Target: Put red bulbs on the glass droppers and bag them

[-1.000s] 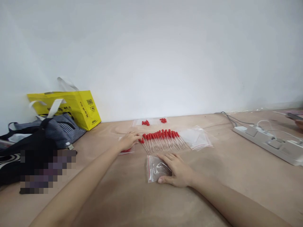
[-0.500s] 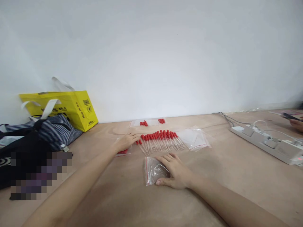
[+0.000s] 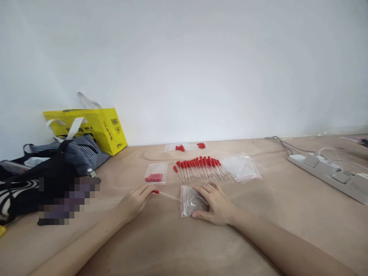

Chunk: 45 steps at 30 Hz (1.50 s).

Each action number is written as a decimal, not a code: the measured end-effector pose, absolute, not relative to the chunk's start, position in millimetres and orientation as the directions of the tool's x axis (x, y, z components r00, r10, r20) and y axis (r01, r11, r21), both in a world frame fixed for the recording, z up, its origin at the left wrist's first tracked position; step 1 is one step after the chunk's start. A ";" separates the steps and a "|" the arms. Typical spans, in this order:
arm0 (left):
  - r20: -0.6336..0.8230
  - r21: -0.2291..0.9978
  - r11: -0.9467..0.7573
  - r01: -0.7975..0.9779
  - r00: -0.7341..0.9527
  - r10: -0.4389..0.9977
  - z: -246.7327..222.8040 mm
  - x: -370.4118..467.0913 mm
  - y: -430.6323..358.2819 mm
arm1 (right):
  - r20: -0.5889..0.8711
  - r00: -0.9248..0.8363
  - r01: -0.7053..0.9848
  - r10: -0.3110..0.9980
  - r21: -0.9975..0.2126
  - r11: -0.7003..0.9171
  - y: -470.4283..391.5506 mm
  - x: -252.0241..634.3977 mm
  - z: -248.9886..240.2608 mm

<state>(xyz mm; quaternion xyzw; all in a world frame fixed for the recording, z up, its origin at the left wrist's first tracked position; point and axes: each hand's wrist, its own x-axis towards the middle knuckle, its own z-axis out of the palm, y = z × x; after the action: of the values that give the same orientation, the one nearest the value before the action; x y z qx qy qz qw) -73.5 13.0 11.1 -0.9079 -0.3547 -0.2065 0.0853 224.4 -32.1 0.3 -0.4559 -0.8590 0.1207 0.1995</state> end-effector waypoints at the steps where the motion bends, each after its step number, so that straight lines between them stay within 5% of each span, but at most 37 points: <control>1: 0.448 -0.028 -0.742 0.670 0.672 0.589 11.0 -68.6 10.1 | 0.235 -0.506 0.734 0.830 -0.387 0.557 -32.1 223.9 0.2; 7: 0.477 0.061 -0.764 0.642 0.653 0.588 14.3 -32.9 -4.3 | 0.251 -0.503 0.751 0.827 -0.346 0.562 -32.9 217.9 -0.1; 11: 0.437 0.376 -0.715 0.589 0.568 0.697 9.2 -6.7 -15.5 | 0.279 -0.502 0.748 0.819 -0.335 0.573 -33.7 211.8 -0.4; 15: 0.244 0.803 -0.447 0.393 0.468 0.849 -1.7 9.9 -16.5 | 0.282 -0.501 0.751 0.818 -0.328 0.574 -34.3 208.7 -1.1; 18: 0.191 0.880 -0.354 0.317 0.447 0.874 -7.1 13.5 -14.3 | 0.283 -0.507 0.742 0.814 -0.337 0.579 -34.3 210.8 -0.7; 23: 0.215 0.839 -0.418 0.348 0.494 0.843 -5.4 10.4 -14.7 | 0.243 -0.551 0.705 0.798 -0.376 0.602 -33.1 222.9 0.5; 26: 0.289 0.696 -0.528 0.487 0.483 0.826 1.8 2.6 -2.8 | 0.228 -0.555 0.693 0.800 -0.405 0.596 -32.3 228.7 -0.1; 29: 0.417 0.302 -0.690 0.658 0.559 0.716 11.4 -7.5 27.8 | 0.230 -0.552 0.686 0.801 -0.421 0.593 -31.9 229.6 -1.0; 32: 0.349 -0.138 -0.698 0.702 0.694 0.629 19.4 -13.2 67.9 | 0.237 -0.546 0.688 0.804 -0.421 0.591 -31.9 228.2 -1.6; 45: 0.128 -0.254 -0.855 0.451 0.892 0.433 24.2 -7.7 134.8 | 0.236 -0.538 0.700 0.809 -0.410 0.585 -31.9 227.4 -2.3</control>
<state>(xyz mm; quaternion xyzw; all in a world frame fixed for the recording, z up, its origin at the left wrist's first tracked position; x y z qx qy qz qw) -7.7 134.8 24.2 -0.9626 -0.2295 -0.0329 0.1399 227.4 -31.9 -2.3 -0.4355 -0.8665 0.1342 0.2035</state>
